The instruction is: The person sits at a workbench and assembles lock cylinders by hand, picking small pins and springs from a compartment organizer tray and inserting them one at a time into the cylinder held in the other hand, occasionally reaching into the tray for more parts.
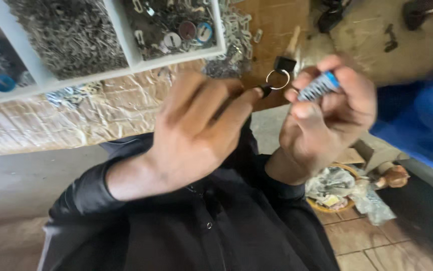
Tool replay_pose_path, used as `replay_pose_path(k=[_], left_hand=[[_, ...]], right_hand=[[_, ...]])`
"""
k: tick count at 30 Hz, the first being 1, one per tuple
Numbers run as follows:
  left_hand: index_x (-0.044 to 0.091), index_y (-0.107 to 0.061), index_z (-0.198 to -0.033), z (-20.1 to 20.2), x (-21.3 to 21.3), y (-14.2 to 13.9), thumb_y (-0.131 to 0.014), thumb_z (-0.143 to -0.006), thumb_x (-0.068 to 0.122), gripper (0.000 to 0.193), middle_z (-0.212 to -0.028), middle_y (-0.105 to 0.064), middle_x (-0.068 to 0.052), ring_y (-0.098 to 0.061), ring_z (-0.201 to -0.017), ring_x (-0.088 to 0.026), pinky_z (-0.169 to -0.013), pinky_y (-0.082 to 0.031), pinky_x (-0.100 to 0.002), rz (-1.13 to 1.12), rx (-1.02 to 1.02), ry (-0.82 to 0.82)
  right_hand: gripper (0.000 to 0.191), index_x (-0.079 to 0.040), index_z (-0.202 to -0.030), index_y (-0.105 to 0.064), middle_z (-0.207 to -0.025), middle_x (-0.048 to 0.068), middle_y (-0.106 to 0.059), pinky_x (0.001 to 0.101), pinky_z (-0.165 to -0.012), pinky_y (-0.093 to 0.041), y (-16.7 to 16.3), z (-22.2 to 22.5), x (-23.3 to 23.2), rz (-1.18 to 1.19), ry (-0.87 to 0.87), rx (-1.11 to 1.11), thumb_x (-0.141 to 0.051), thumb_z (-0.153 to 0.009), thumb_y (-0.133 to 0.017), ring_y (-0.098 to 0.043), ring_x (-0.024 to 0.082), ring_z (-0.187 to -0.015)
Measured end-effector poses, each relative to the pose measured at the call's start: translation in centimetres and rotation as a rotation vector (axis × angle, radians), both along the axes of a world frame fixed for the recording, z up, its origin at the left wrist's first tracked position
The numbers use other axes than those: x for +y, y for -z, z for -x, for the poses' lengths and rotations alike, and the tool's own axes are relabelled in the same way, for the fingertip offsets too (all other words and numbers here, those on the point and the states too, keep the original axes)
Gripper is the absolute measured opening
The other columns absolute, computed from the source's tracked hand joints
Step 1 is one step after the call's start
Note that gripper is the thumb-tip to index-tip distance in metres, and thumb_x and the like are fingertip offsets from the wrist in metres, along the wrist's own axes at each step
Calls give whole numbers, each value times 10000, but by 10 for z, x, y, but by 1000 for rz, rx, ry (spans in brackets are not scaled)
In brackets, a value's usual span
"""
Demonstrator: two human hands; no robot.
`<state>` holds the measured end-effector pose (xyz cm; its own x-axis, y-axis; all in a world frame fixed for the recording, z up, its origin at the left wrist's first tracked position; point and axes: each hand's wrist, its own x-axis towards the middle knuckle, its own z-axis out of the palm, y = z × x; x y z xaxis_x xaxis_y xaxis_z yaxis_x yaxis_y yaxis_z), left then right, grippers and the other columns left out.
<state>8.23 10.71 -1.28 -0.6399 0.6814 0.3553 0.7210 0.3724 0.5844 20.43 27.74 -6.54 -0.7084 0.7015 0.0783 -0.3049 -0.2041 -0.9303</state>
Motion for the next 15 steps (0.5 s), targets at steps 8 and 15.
replay_pose_path(k=[8, 15], left_hand=[[37, -756, -1100, -18, -82, -2, -880, -828, 19, 300, -1009, -618, -94, -583, -810, -236, -694, -498, -342, 174, -75, -148], [89, -783, -1149, -35, -126, 15, -853, -790, -68, 399, -1010, -594, -83, -586, -836, -245, -709, -497, -378, 229, -22, -182]], right_hand=[[592, -32, -1349, -667, -1196, 205, -627, 287, -743, -657, 3, -19, -1, 88, -184, -56, 156, -801, -790, -713, 228, -885], [477, -17, -1221, -700, -1201, 197, -634, 319, -757, -688, -20, -18, -35, 149, -510, -126, 147, -795, -839, -726, 261, -940]])
